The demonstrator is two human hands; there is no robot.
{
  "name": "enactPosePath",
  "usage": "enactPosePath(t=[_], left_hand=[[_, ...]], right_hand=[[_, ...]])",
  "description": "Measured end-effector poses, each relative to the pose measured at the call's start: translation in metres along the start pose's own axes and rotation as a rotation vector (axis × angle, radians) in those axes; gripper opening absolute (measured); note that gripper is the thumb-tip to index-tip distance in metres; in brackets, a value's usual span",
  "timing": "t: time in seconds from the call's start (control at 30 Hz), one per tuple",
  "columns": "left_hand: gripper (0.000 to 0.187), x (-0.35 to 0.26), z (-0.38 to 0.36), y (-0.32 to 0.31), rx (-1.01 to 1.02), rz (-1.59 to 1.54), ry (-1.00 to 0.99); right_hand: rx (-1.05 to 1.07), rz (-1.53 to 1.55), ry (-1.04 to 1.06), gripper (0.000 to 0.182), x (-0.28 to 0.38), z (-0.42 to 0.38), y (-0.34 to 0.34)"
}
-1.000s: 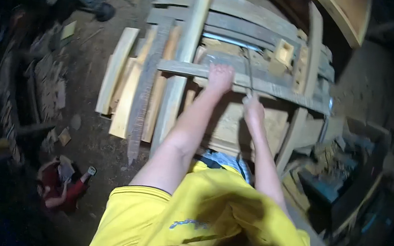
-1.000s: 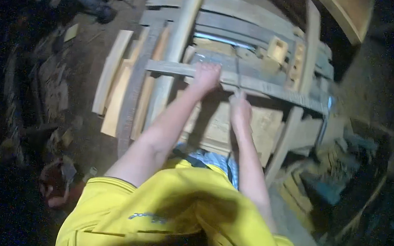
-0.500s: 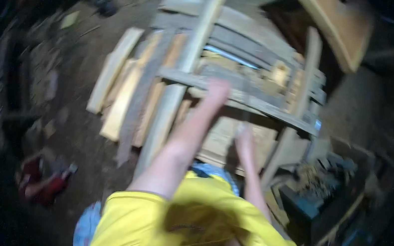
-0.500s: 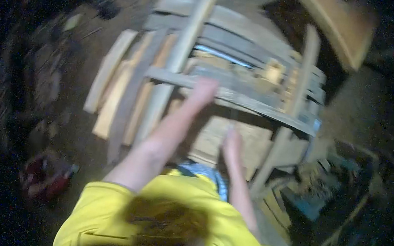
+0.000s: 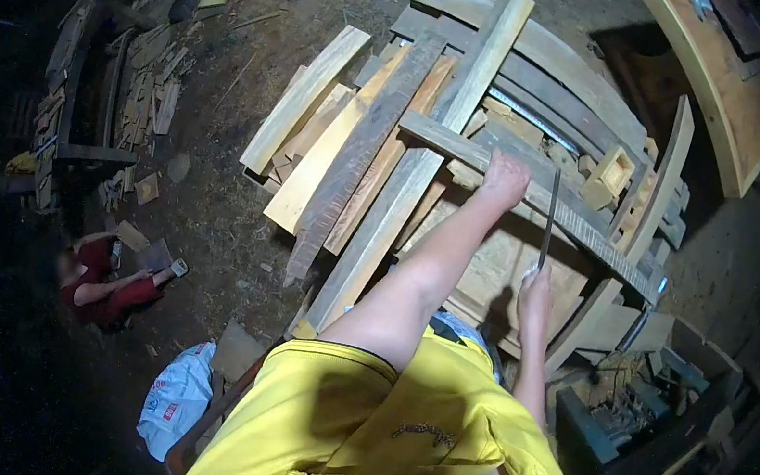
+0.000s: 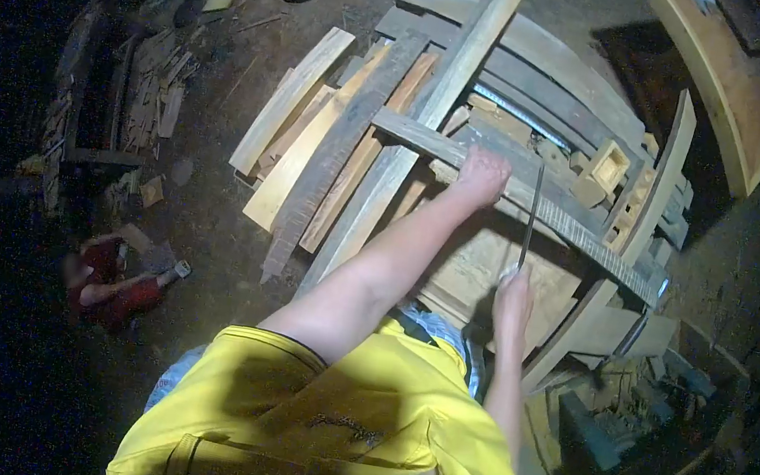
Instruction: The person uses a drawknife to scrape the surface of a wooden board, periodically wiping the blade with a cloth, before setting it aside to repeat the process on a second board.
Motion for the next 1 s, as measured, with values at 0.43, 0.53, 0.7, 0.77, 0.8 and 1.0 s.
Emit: enactPosePath(t=[0.43,0.53,0.7,0.77,0.8,1.0], left_hand=[[0.022,-0.002,-0.004,0.004,-0.023,0.005,-0.008],[0.023,-0.003,-0.003,0.008,0.013,-0.039,-0.010],[0.018,-0.003,0.000,0.015,-0.067,0.024,-0.028],[0.014,-0.004,-0.004,0.008,-0.181,0.150,-0.041],[0.012,-0.003,-0.003,-0.005,-0.204,0.207,-0.048],[0.020,-0.007,-0.001,0.010,0.023,0.036,-0.061]], right_hand=[[0.016,0.062,-0.018,0.024,0.001,0.006,-0.002],[-0.029,0.098,0.072,0.023,0.030,0.061,-0.007],[-0.025,0.055,0.027,0.023,0.009,0.014,0.001],[-0.019,0.138,0.027,0.026,-0.006,-0.011,-0.001],[0.056,0.097,-0.055,0.030,0.004,-0.006,0.004],[0.006,0.095,-0.042,0.028,0.030,0.059,-0.002]])
Point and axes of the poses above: each hand's wrist, its own z-axis towards the middle knuckle, its own y-axis out of the back of the hand, x = y × z, the point moved 9 cm from there along z, towards the middle knuckle, and after that the axes turned 12 degrees about -x, right-handed, at the moved point
